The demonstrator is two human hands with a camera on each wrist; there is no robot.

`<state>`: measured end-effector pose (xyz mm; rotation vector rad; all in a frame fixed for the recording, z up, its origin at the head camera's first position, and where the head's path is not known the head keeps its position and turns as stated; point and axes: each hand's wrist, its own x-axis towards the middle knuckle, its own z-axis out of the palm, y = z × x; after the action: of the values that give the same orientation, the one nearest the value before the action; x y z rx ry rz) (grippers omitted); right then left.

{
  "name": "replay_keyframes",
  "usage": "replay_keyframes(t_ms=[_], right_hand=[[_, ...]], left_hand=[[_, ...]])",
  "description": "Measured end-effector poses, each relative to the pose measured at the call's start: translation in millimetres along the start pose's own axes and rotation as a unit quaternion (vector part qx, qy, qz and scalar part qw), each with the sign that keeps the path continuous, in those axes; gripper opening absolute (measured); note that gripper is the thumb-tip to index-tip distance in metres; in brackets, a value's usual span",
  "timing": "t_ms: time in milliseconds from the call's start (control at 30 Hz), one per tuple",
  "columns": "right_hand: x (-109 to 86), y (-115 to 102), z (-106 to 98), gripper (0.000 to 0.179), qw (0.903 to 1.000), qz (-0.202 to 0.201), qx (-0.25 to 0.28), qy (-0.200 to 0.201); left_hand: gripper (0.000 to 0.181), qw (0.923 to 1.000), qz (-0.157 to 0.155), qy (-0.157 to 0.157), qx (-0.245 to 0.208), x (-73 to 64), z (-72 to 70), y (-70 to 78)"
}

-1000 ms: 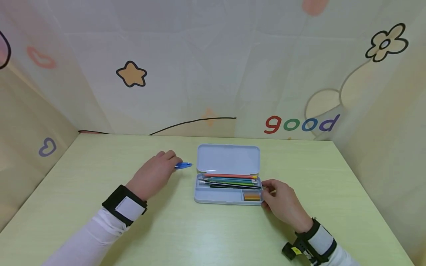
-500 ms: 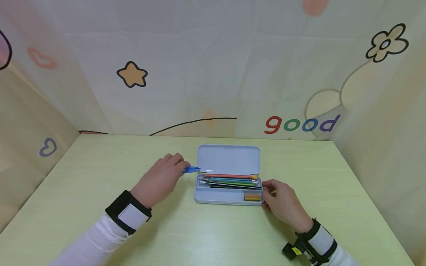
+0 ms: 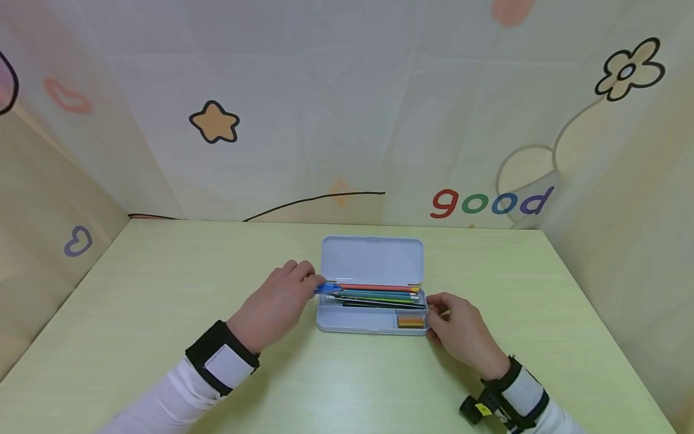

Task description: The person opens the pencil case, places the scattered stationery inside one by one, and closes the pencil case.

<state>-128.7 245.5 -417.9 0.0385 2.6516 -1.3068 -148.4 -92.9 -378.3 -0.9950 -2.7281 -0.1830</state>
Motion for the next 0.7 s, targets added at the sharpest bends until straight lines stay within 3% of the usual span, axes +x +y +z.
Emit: replay_keyframes(t_ms=[300, 700], right_hand=[[0.2, 1, 0, 0.035, 1.0, -0.003, -0.003, 0.001], [-0.9, -1, 0, 0.035, 1.0, 0.006, -0.001, 0.003]], left_hand=[[0.04, 0.9989, 0.044, 0.014, 0.003, 0.1, 6.4, 11.8], [0.033, 0.9981, 0.06, 0.008, 0.01, 2.7, 13.2, 23.6]])
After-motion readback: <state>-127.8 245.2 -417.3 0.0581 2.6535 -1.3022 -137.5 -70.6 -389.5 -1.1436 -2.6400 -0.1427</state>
